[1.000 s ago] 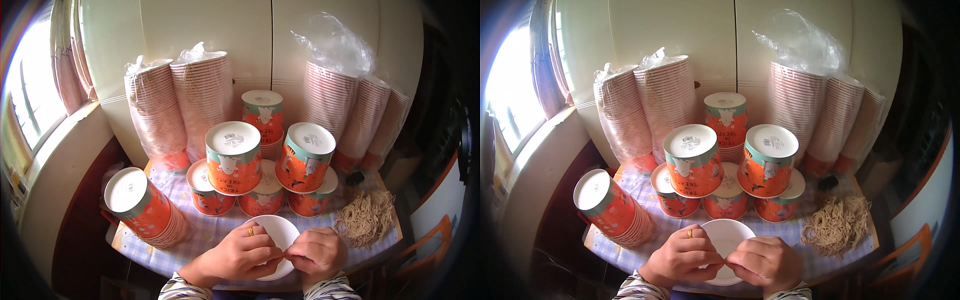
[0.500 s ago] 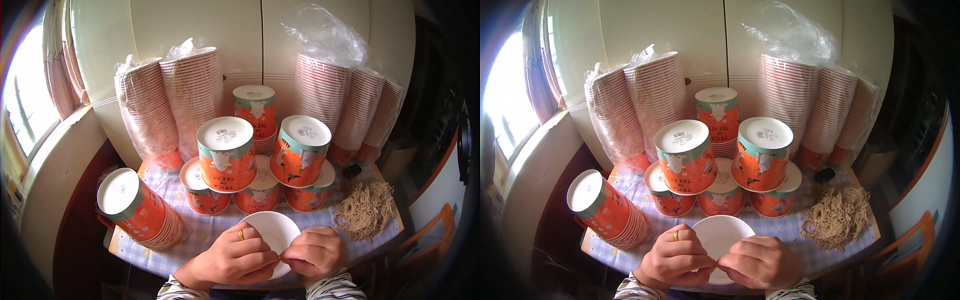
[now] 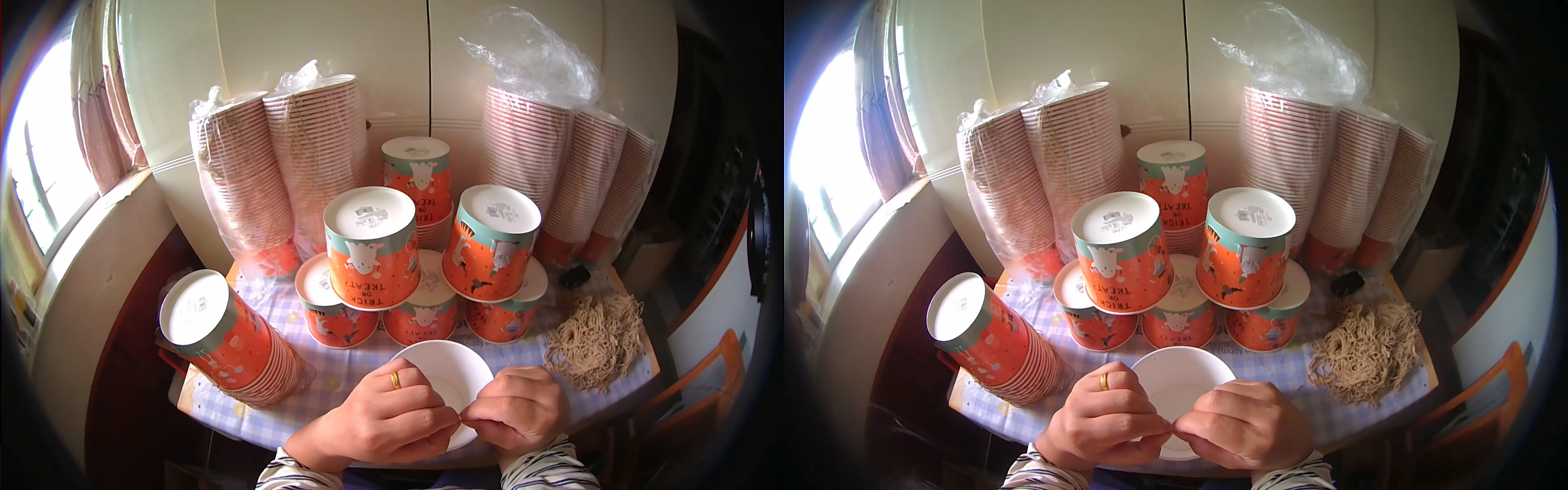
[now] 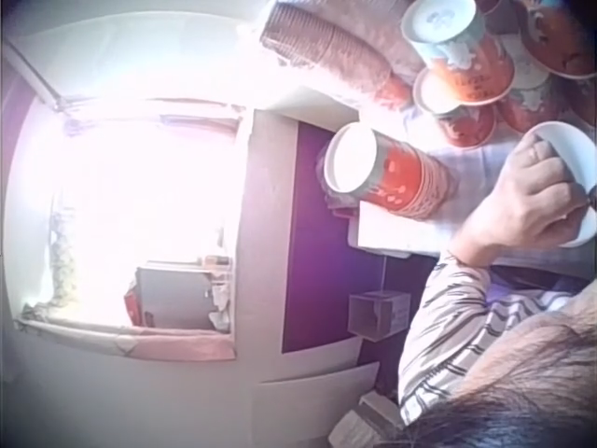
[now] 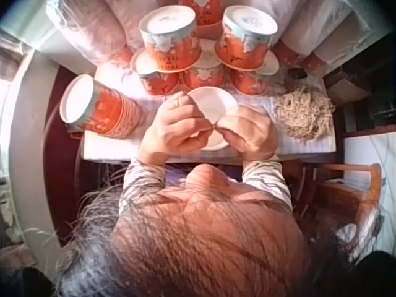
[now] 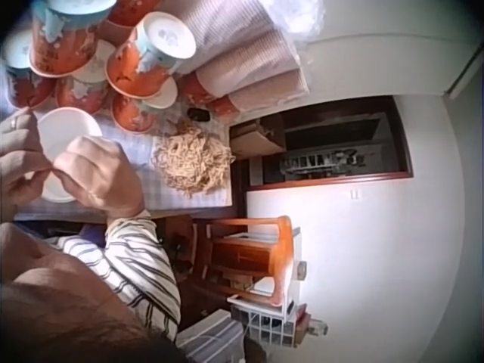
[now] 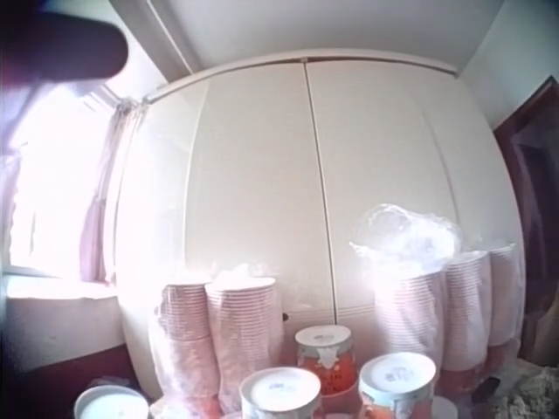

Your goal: Threading and tying string handles onto paper buckets.

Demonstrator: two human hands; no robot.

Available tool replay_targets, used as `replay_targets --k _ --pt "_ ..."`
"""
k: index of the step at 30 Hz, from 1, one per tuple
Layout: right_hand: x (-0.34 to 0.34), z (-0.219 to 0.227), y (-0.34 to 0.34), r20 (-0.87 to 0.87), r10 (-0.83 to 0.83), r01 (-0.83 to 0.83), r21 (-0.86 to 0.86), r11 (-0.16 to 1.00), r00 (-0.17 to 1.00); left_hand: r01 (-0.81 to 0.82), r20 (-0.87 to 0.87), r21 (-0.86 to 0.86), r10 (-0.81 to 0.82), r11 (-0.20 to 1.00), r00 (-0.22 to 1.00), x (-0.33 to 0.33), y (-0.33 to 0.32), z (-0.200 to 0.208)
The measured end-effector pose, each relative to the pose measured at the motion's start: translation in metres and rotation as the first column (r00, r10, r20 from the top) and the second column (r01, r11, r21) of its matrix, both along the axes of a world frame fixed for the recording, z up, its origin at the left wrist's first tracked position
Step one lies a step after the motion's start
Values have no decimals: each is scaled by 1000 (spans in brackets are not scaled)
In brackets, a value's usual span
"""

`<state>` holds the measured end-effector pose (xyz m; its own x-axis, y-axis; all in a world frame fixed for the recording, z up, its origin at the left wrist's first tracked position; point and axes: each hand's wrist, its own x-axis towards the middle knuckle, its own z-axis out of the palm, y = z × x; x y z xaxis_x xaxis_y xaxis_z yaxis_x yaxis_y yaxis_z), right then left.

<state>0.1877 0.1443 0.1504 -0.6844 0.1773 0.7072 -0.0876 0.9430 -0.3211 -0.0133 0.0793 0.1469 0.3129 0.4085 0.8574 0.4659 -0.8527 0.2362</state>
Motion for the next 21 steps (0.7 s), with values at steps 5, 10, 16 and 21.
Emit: replay_targets --k 5,10,16,21 --pt "0 1 0 -1 16 -16 5 1000 1000 -18 -37 -77 15 997 999 -2 -7 -1" --pt "-2 -1 0 -1 19 -19 -3 1000 1000 -23 -41 -62 21 998 999 -3 -7 -2" --pt "-4 -2 -1 -5 -8 8 -3 1000 1000 -19 -34 -72 17 997 999 -5 -6 -2" --pt "-4 -2 -1 4 -32 32 -4 999 999 -28 -38 -87 25 996 999 -5 -6 -1"
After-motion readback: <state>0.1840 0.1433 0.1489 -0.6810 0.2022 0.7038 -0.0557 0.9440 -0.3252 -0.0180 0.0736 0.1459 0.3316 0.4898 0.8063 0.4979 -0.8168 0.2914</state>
